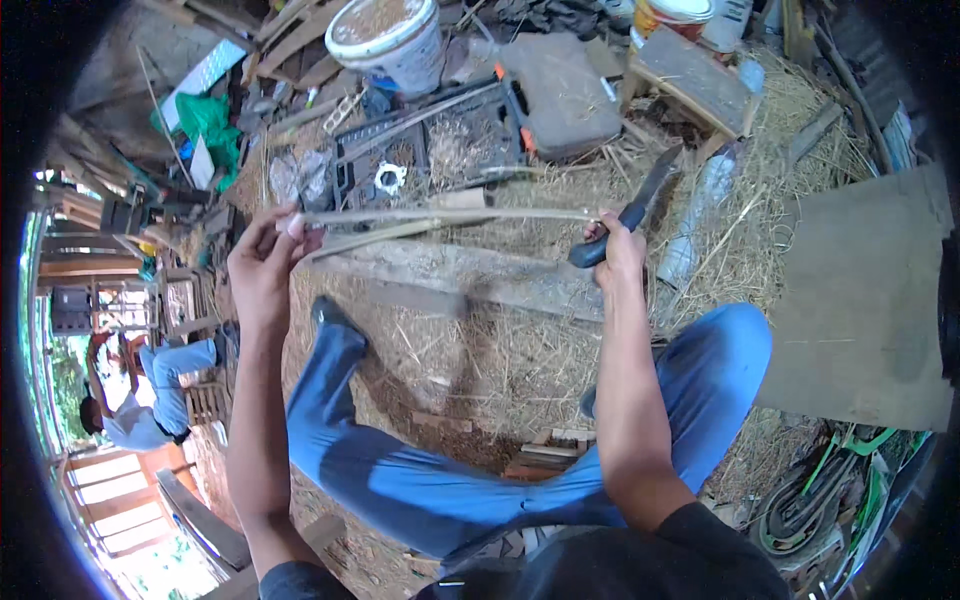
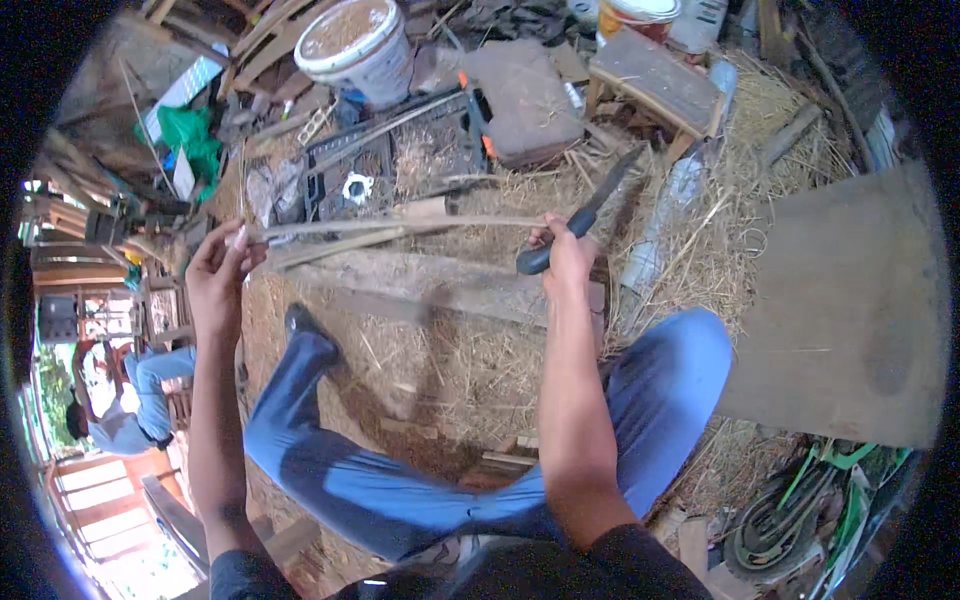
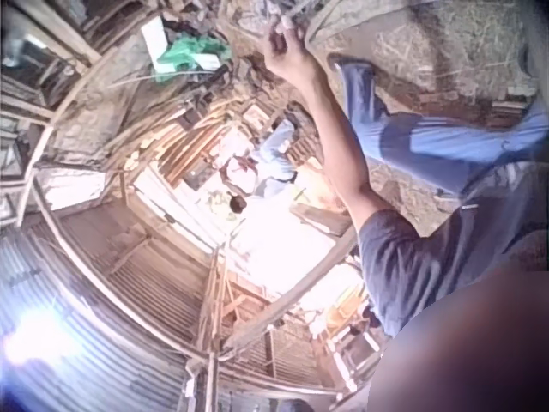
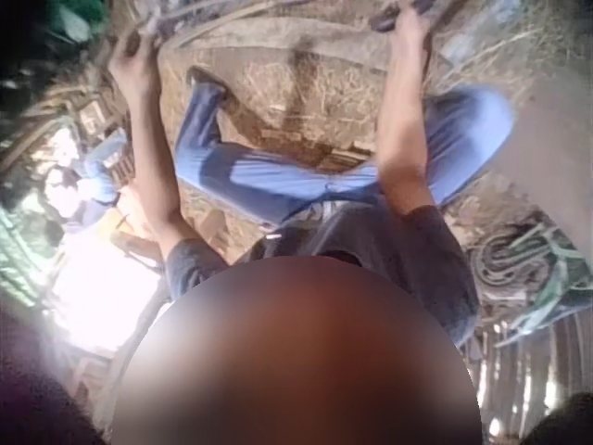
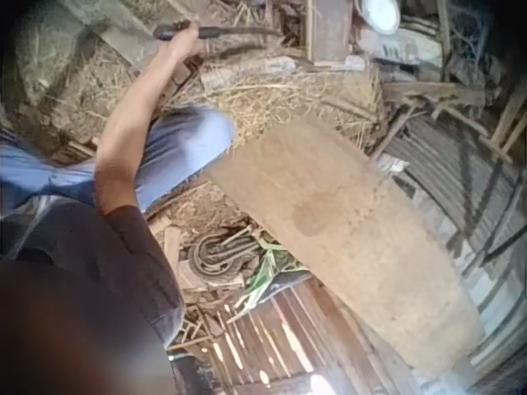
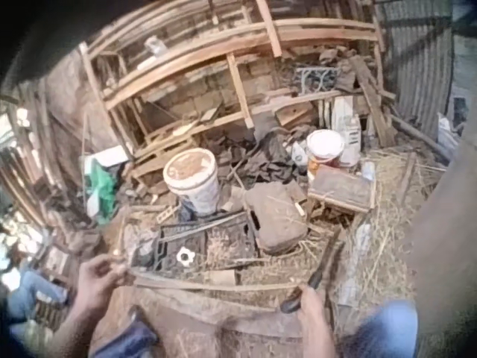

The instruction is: The person prepares thin strips of bamboo by hand using a small knife to shave and shape the edges, and later uses a larger machete to split and carve a thicker bamboo segment into smaller pieces.

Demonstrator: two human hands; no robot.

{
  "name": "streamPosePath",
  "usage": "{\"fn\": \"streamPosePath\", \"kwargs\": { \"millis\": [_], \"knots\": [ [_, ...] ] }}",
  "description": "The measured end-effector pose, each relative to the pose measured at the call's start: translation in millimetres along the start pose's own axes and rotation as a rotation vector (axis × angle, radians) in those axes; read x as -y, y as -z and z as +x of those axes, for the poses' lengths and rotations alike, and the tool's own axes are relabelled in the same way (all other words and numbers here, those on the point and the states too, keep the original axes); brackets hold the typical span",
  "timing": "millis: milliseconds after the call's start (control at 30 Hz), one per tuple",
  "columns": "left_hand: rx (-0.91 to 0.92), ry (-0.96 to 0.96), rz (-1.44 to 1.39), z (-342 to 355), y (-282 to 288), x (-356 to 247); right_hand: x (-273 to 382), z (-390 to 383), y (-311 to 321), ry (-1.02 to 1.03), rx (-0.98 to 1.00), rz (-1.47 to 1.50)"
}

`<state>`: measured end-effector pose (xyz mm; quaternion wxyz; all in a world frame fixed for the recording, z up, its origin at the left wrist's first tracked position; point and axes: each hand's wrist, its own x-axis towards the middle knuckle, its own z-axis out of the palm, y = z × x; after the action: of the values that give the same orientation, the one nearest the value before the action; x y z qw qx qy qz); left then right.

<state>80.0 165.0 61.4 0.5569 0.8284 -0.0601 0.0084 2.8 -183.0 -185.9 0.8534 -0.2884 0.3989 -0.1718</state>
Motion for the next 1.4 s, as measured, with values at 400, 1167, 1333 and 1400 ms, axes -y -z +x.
{"fn": "streamPosePath", "kwargs": {
  "millis": [400, 1167, 1333, 1400],
  "knots": [
    [-0.151, -0.187, -0.095, -44.1, 4.7, 59.2, -62.7, -13.9, 4.2, 0.035, -0.043, -0.536],
    [-0.205, -0.193, -0.099, -73.5, -48.9, 100.5, -92.6, -154.1, 23.4, 0.184, 0.557, -1.059],
    [-0.208, -0.274, 0.017, -78.2, -52.6, 102.4, -86.8, -170.8, 8.8, 0.300, 0.685, -1.208],
    [-0.202, -0.253, 0.014, -80.5, -54.0, 100.0, -84.1, -180.0, 4.6, 0.230, 0.718, -1.174]
  ]
}}
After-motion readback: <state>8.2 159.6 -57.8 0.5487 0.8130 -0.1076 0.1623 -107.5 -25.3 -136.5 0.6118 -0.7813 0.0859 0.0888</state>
